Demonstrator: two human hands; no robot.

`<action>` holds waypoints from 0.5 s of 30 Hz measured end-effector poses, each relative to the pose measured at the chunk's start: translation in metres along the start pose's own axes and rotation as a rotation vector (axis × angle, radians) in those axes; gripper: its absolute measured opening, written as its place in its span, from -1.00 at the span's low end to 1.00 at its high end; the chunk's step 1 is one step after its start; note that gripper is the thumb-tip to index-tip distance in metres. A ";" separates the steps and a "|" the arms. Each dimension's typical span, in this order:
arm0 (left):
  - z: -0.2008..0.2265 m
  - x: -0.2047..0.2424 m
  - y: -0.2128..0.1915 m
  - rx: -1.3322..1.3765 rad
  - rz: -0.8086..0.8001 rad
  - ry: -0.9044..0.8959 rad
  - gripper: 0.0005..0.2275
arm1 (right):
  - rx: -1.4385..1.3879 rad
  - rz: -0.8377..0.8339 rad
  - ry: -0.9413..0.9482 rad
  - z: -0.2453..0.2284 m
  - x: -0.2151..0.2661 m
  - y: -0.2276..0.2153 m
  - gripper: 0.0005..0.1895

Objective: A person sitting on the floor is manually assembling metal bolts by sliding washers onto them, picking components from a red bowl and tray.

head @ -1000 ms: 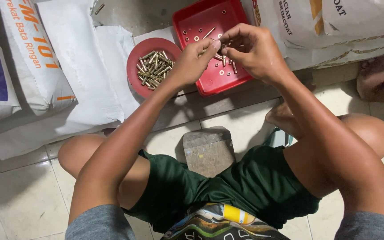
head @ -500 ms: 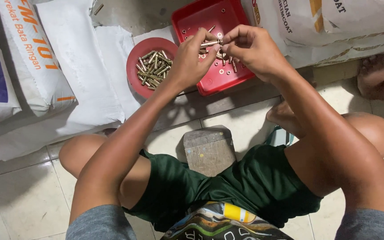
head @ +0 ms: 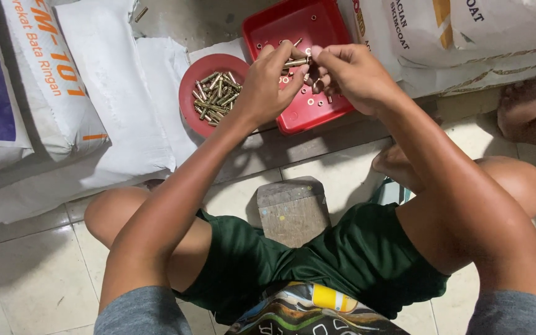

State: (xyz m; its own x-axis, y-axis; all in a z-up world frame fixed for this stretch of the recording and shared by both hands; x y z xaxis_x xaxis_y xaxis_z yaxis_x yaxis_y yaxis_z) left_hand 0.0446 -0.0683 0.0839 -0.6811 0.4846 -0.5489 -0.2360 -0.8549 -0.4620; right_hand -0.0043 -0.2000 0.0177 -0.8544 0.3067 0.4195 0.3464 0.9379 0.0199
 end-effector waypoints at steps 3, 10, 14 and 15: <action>0.002 0.001 0.001 0.009 -0.001 0.028 -0.83 | 0.006 -0.038 -0.079 -0.010 0.003 0.001 -0.90; 0.001 0.000 0.001 0.036 0.010 -0.003 -0.84 | -0.049 -0.026 -0.007 -0.008 0.005 0.002 -0.83; 0.002 0.001 0.002 0.025 0.002 0.015 -0.82 | 0.014 -0.033 -0.060 -0.011 0.004 0.001 -0.90; 0.002 0.001 0.002 0.035 0.006 0.007 -0.82 | -0.003 -0.038 -0.086 -0.014 0.004 0.000 -0.98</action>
State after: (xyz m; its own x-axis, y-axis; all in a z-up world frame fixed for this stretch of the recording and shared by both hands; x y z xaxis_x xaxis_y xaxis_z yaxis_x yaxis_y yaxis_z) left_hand 0.0425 -0.0695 0.0839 -0.6776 0.4810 -0.5563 -0.2563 -0.8635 -0.4344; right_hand -0.0023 -0.2012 0.0320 -0.8972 0.2834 0.3387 0.3138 0.9487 0.0374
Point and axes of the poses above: each hand's wrist, its own x-axis away from the middle knuckle, its own y-axis out of the palm, z = x × y, the point moved 10 cm from there along -x, towards the middle knuckle, and after that the axes turned 14 degrees about z, right-handed, at the moved point
